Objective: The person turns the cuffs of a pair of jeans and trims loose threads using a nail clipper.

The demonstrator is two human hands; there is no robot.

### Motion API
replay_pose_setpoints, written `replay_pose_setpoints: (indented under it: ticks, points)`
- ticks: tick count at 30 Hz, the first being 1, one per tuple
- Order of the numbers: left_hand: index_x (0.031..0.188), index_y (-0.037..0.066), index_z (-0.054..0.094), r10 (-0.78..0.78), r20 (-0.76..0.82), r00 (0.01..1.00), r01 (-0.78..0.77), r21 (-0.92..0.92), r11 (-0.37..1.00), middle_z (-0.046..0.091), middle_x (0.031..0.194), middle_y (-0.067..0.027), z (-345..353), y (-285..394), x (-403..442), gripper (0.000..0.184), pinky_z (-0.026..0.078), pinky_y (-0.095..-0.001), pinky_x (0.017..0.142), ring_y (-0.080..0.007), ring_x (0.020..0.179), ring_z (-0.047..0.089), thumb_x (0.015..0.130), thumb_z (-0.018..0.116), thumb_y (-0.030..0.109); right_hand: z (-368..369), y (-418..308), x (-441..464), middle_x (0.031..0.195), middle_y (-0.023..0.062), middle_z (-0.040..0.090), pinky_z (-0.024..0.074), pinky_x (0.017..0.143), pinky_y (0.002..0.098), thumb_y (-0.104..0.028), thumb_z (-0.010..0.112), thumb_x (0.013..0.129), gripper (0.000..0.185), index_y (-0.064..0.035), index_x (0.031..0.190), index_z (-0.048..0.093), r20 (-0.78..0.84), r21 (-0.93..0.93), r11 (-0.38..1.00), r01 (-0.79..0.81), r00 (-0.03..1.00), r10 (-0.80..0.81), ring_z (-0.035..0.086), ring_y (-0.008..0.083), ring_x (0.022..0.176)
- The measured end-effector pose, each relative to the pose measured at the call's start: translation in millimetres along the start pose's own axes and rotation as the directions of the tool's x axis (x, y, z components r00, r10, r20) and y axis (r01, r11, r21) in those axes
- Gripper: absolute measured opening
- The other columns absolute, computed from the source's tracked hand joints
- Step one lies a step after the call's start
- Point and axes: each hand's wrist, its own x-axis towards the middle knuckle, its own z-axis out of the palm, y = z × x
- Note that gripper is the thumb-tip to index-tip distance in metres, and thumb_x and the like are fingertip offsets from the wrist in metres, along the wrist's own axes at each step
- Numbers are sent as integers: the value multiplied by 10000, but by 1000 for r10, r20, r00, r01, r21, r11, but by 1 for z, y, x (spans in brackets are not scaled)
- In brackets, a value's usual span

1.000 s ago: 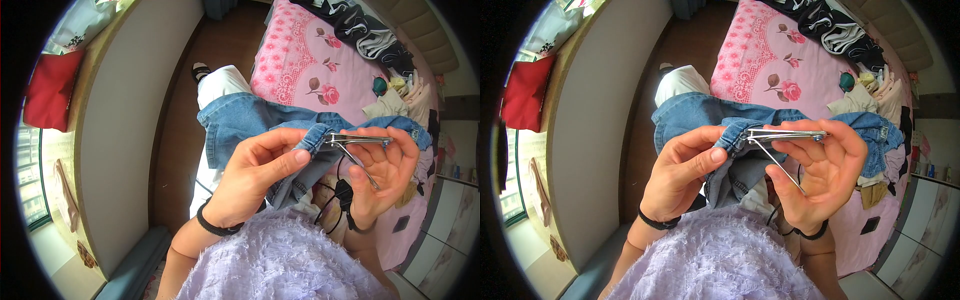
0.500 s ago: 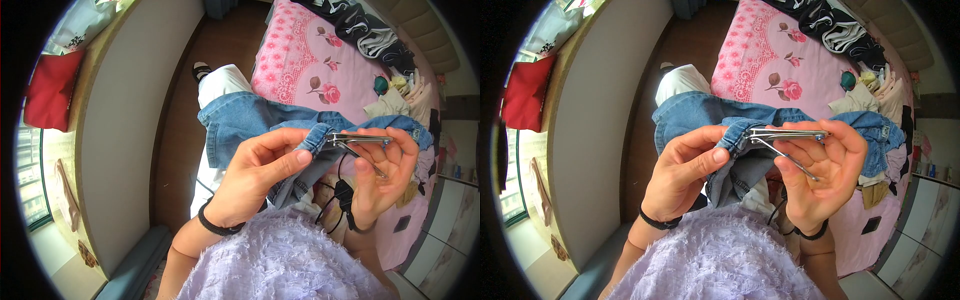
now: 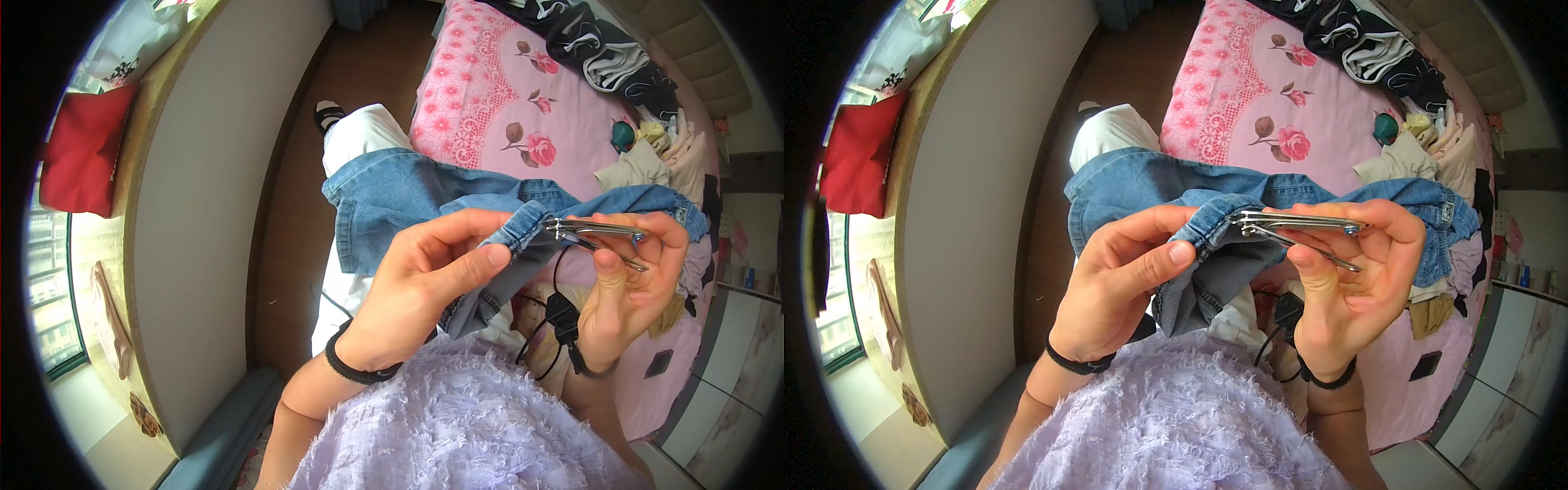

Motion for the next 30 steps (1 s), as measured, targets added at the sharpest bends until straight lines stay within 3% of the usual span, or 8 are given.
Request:
replay_pose_setpoints:
  ticks: [9,11,15,18,27,30]
  points:
    - [1246,-38,635,2,46,999,4,-133,991,697,1163,-79,3,10,0,323,476,-286,989,-137,1075,638,957,668,101,-11,0,8,1111,178,608,563,888,334,-42,671,929,453,29,1297,416,-25,-5,1000,28,999,-28,662,247,1035]
    - [1243,-24,640,5,8,1000,-4,-65,998,696,1115,-45,4,7,1,297,483,-236,916,-84,1016,622,972,653,96,-5,1,8,1106,186,613,577,874,339,-44,717,899,483,25,1267,412,-2,72,997,7,1000,-7,681,249,1000]
    - [1202,-11,668,10,-39,999,-9,24,1000,687,1023,-2,0,-2,3,254,470,-200,831,-39,925,586,967,667,85,-4,-4,9,1129,179,610,557,897,318,-79,744,881,573,29,1321,394,91,26,993,-118,989,115,667,232,1023]
    - [1173,-7,684,-17,-47,999,20,79,997,715,1073,-45,-1,1,0,256,487,-253,927,-101,1002,638,935,702,85,-9,-1,15,1139,171,606,546,899,301,-98,757,869,629,35,1355,379,142,57,986,-159,978,150,655,210,1024]
    - [1096,-35,708,156,-20,988,-132,435,891,607,900,23,3,2,-1,194,421,-206,798,-53,865,537,915,709,36,-9,-8,20,1123,164,594,548,857,276,-62,757,830,668,46,1370,380,195,30,988,-154,970,146,644,184,966]
    - [1090,-35,710,173,-23,985,-144,454,879,570,863,30,3,-1,0,196,400,-204,766,-51,833,509,904,719,28,-9,-9,21,1120,164,596,552,849,277,-56,773,809,688,49,1369,386,208,-8,991,-133,969,132,645,186,970]
